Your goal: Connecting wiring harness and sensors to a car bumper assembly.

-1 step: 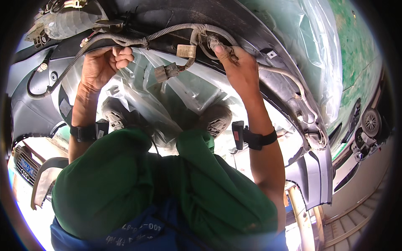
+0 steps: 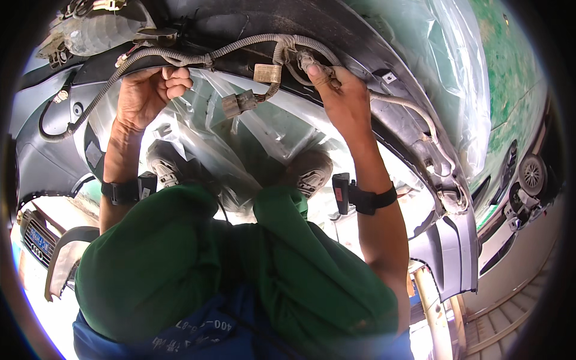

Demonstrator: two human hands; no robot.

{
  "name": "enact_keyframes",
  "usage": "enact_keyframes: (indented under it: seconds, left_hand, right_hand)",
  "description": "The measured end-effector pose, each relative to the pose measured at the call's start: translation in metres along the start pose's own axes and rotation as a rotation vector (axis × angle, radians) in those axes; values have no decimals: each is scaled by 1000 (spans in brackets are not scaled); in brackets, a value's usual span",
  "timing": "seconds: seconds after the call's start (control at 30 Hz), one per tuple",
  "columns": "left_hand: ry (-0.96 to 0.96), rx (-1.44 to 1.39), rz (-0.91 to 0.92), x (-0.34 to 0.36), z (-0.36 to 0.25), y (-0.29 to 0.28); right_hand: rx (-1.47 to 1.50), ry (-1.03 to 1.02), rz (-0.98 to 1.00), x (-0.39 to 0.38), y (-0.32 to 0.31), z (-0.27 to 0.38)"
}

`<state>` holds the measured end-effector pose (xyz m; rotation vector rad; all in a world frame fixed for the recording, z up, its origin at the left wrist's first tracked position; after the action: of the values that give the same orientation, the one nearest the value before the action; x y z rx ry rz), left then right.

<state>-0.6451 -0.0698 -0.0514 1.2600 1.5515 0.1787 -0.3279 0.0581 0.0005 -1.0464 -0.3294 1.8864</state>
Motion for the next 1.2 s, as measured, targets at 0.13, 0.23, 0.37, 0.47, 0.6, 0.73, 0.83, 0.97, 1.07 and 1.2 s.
enact_keyframes:
  seconds: [0.13, 0.23, 0.37, 0.47, 0.6, 0.73, 0.83, 0.97, 1.07, 1.2]
  left_hand:
    - [208, -35, 34, 7, -18, -11]
    - [169, -214, 259, 18, -4, -1]
    - [119, -433, 351, 45, 11, -12]
    - [46, -595, 264, 73, 21, -26]
    - [106, -397, 226, 87, 21, -1]
    - [198, -111, 170, 122, 27, 36]
    - [253, 36, 127, 130, 28, 50]
    - [291, 136, 100, 126, 27, 55]
    - [301, 172, 88, 125, 29, 56]
    - [314, 198, 80, 122, 29, 55]
  right_hand:
    - [-4, -29, -1, 5, 5, -3]
    - [-19, -60, -57, 7, 5, -8]
    - [-80, -90, -70, 8, 6, -11]
    - [-57, -121, -86, 5, 6, -2]
    - [31, -131, -86, -7, 3, 1]
    - [4, -18, 21, -13, 1, 0]
    - [68, 14, 52, -11, 8, -2]
    - [-33, 22, 87, -10, 10, 11]
    - [-55, 60, 88, -10, 10, 13]
    - [16, 60, -28, -10, 5, 11]
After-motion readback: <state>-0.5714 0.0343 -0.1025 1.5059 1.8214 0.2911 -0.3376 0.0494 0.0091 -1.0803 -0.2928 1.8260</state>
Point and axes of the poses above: each hand's wrist, its own x-axis towards the middle knuckle, its own y-axis out of the palm, z = x × y, the point moved 9 cm from there along x, towards the middle knuckle, and after that the axes turned 1 degree about -x, right-handed, at the moved point
